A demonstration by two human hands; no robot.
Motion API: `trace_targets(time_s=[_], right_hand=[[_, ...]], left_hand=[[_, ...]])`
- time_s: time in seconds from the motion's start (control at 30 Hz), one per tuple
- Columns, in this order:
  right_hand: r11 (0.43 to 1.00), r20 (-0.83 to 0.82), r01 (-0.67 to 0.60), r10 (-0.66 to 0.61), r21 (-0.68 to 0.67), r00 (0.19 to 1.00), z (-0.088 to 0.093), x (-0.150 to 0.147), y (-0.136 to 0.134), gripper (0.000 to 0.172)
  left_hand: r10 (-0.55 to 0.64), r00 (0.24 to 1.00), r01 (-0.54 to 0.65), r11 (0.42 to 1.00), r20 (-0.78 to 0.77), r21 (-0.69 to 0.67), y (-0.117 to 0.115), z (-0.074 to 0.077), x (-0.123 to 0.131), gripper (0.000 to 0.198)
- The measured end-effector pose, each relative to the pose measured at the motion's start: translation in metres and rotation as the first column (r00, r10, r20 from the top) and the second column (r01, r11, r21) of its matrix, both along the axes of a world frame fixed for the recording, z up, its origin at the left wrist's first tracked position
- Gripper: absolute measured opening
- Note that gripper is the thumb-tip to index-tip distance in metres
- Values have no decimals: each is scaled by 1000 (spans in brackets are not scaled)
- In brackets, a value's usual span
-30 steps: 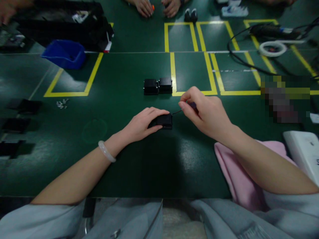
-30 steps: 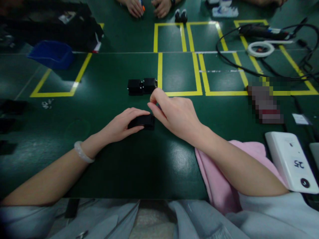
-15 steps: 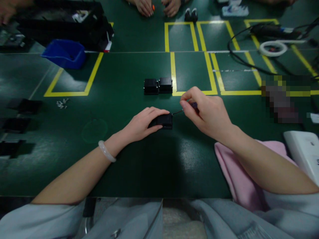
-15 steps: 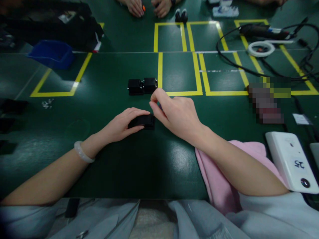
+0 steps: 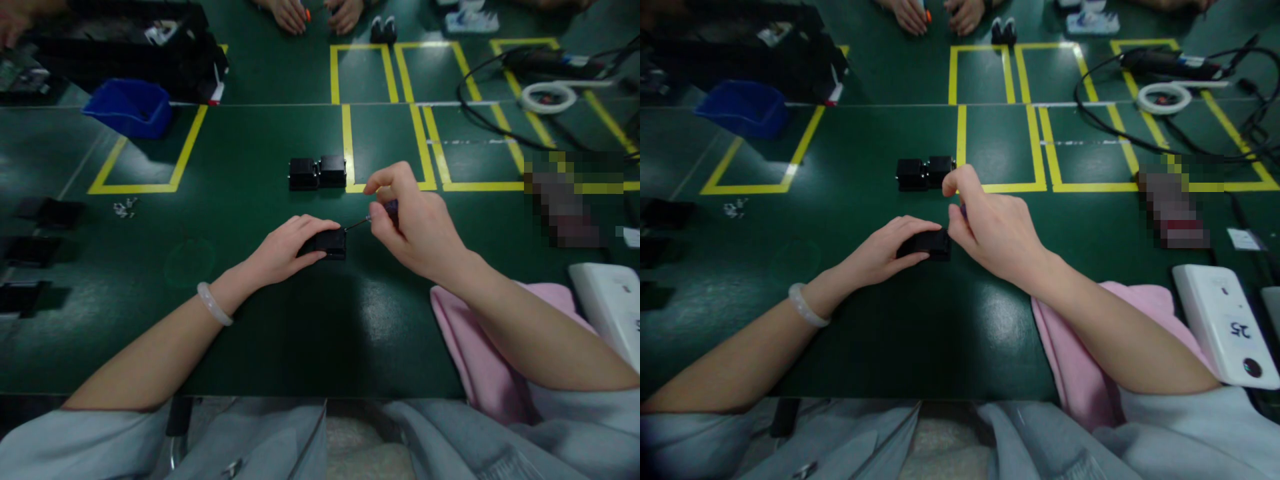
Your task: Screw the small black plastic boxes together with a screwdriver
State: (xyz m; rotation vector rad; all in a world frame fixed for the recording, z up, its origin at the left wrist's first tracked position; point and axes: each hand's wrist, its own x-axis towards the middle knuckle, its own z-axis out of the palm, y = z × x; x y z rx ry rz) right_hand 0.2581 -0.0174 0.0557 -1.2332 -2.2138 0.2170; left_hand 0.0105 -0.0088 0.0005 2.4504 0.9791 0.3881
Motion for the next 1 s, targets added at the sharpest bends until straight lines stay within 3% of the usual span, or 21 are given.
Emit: trace_targets(time_s=[1.0], right_hand=[[1000,54,-13,13,-7,998,3,-1,-2,22]], left_hand=[[-1,1000,1,1000,-9,-15,0,0,0,44]])
